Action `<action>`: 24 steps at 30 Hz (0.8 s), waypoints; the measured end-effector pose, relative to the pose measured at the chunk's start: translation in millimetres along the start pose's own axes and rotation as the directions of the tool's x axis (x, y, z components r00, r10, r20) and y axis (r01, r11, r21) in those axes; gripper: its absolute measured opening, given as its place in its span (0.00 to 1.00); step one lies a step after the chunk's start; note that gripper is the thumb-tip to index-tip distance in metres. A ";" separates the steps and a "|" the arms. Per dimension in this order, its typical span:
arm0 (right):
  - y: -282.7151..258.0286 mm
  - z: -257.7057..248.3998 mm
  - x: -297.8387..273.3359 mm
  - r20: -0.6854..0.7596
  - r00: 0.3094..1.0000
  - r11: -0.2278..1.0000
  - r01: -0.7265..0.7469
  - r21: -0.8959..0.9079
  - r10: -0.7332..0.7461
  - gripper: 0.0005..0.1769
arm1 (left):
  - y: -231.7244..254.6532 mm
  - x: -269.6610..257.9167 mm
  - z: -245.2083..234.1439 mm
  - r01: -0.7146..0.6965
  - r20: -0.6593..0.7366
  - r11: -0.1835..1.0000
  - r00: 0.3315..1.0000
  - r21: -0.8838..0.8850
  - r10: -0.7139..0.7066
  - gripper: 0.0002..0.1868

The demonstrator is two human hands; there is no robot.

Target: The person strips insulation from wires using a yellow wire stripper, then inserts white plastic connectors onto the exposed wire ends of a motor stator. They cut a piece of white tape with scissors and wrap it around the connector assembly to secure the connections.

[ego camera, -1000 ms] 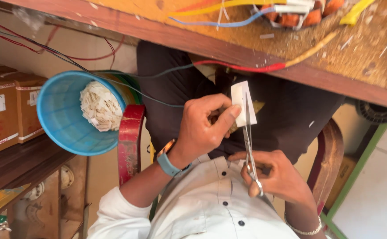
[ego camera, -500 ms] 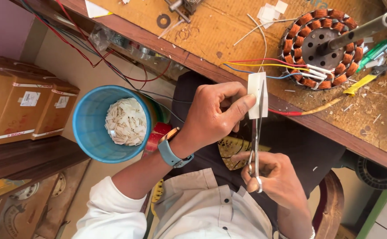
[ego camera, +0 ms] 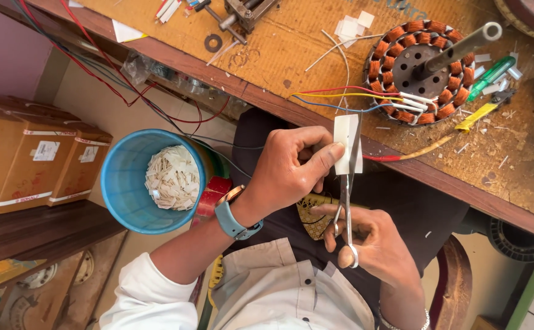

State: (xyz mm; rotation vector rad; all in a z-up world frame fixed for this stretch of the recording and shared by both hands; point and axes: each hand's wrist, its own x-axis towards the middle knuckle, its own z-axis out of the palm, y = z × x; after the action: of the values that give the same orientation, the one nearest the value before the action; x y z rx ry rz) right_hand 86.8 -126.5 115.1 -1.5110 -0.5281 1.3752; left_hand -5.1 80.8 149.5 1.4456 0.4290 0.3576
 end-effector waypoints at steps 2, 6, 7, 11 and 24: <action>-2.2 -1.6 -0.3 -0.005 1.000 0.999 -0.004 -0.036 0.004 0.50 | 1.9 -1.1 1.3 -0.008 0.009 1.000 1.000 0.000 0.008 0.13; -5.2 -5.1 -2.3 -0.017 1.000 0.999 0.002 -0.032 -0.003 0.49 | 6.0 2.4 4.8 -0.007 0.016 1.000 1.000 0.015 0.007 0.12; -5.8 -5.7 -3.2 -0.030 1.000 1.000 0.001 -0.010 -0.001 0.48 | 7.7 4.0 5.3 -0.010 0.019 1.000 1.000 0.011 0.009 0.12; -4.3 -8.4 -7.9 -0.047 0.999 0.991 0.029 0.134 -0.023 0.42 | 14.2 11.8 10.4 -0.019 0.032 1.000 0.999 0.003 0.019 0.13; 0.8 -39.5 -23.6 -0.104 0.989 0.991 0.115 0.069 -0.108 0.47 | 24.0 23.4 53.8 0.044 0.197 0.999 0.979 0.027 -0.048 0.12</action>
State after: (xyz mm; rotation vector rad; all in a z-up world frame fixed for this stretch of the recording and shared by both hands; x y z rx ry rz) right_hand 116.8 -161.0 121.0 -1.4594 -0.4854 1.2132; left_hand 42.1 47.6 175.8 1.4751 0.3061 0.1703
